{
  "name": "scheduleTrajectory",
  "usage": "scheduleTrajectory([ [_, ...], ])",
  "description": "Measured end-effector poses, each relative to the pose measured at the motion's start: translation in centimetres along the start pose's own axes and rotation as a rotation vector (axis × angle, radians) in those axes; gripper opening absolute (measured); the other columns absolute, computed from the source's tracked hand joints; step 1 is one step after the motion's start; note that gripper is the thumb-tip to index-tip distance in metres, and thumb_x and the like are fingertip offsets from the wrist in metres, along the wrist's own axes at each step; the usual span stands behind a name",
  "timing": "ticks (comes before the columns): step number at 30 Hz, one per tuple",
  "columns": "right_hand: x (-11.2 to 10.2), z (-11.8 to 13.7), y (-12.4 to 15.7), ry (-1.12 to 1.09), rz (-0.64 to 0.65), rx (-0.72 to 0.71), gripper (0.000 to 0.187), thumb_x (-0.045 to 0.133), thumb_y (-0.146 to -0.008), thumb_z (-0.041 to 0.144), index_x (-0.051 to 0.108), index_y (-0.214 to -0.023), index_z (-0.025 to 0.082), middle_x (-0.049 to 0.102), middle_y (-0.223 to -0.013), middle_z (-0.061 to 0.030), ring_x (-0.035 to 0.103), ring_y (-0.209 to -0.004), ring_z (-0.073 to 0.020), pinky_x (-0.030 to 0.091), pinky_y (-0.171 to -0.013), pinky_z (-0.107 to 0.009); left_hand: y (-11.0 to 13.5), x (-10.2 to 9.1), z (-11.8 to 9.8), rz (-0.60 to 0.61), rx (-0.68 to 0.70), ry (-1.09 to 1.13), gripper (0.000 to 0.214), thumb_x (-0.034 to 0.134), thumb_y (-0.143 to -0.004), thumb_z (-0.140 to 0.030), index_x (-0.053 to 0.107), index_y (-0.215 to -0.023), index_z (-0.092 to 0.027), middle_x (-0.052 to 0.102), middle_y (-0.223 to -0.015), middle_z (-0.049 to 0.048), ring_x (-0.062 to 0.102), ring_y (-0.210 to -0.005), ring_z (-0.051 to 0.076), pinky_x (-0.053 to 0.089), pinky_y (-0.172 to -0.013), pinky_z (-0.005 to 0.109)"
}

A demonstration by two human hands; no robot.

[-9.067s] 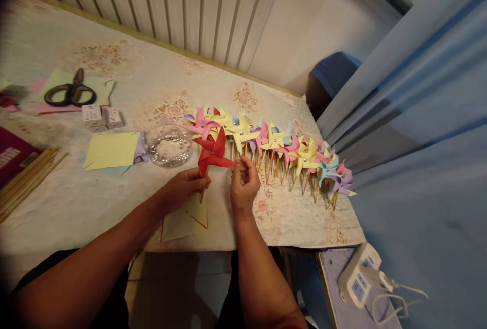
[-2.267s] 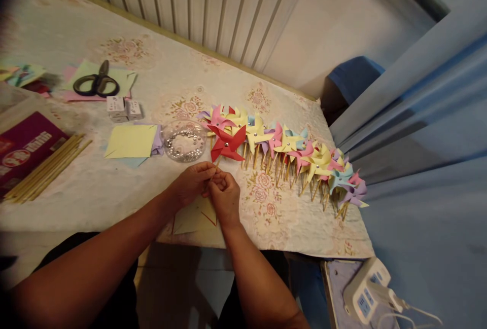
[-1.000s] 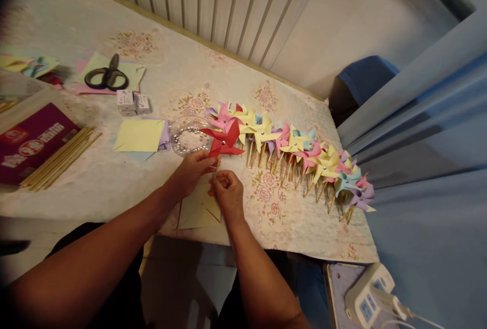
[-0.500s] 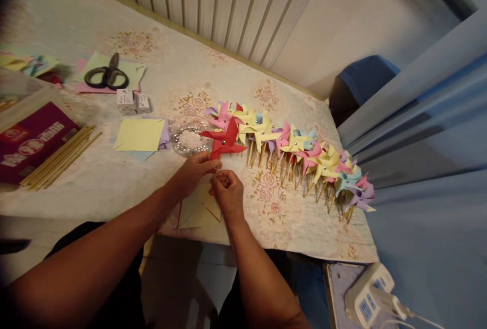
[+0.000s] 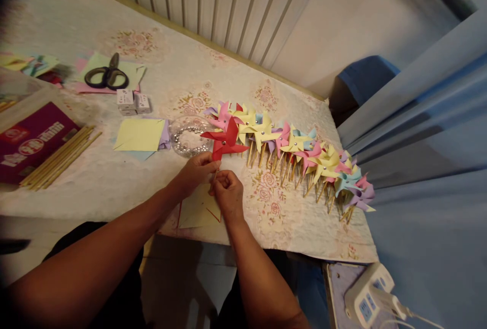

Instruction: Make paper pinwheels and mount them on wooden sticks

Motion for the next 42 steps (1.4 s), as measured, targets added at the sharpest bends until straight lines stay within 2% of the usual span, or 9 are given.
scheduleTrajectory([
  [6, 0.1, 0.0, 0.1, 0.008, 0.003, 0.007, 0.013, 0.069, -0.072, 0.027, 0.06, -0.079, 0.021, 0.063, -0.06, 0.0059, 0.056, -0.049, -0.0099, 0.044, -0.051, -0.022, -0.1, -0.3, 0.0, -0.043, -0.002, -0.048, 0.032, 0.066, -0.071, -0.038, 0.043, -0.057, -0.021, 0.043, -0.054, -0.0055, 0.04, -0.054, 0.011, 0.032, -0.054, 0.027],
  [13, -0.2, 0.2, -0.1, 0.015, -0.011, 0.001, 0.013, 0.069, -0.071, 0.027, 0.06, -0.079, 0.021, 0.063, -0.058, 0.0058, 0.055, -0.048, -0.0096, 0.044, -0.049, -0.021, 0.2, 0.0, 0.3, -0.013, -0.033, -0.004, 0.031, 0.068, -0.07, -0.041, 0.047, -0.06, -0.02, 0.048, -0.055, -0.005, 0.043, -0.054, 0.011, 0.035, -0.054, 0.026],
  [21, -0.8, 0.2, -0.5, -0.034, -0.018, -0.027, 0.02, 0.074, -0.072, 0.033, 0.062, -0.081, 0.02, 0.064, -0.06, 0.0059, 0.054, -0.048, -0.0088, 0.045, -0.048, -0.021, 0.5, 1.1, 0.5, 0.12, -0.026, 0.058, 0.026, 0.073, -0.067, -0.039, 0.056, -0.068, -0.018, 0.054, -0.061, -0.0035, 0.049, -0.055, 0.012, 0.038, -0.053, 0.026],
  [32, -0.9, 0.5, -0.4, -0.023, -0.01, -0.031, 0.02, 0.073, -0.069, 0.033, 0.062, -0.079, 0.021, 0.064, -0.058, 0.0057, 0.055, -0.046, -0.0095, 0.043, -0.048, -0.022, 0.7, 1.4, 0.6, 0.11, -0.021, 0.066, 0.02, 0.069, -0.067, -0.034, 0.057, -0.069, -0.019, 0.055, -0.062, -0.0029, 0.048, -0.056, 0.012, 0.037, -0.054, 0.026],
  [42, -2.2, 1.7, -0.2, 0.012, -0.031, -0.053, 0.021, 0.075, -0.068, 0.035, 0.062, -0.076, 0.02, 0.061, -0.052, 0.0068, 0.053, -0.043, -0.0087, 0.041, -0.047, -0.021, 0.6, 2.5, 0.7, 0.133, 0.008, 0.079, 0.025, 0.073, -0.066, -0.038, 0.06, -0.072, -0.017, 0.057, -0.066, -0.0024, 0.05, -0.062, 0.013, 0.038, -0.06, 0.026],
])
Point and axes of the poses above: each hand's wrist, its own y-axis away from the middle knuckle, its own x-axis out of the palm, z = x × y, the point moved 9 cm from there along -y, towards the middle knuckle
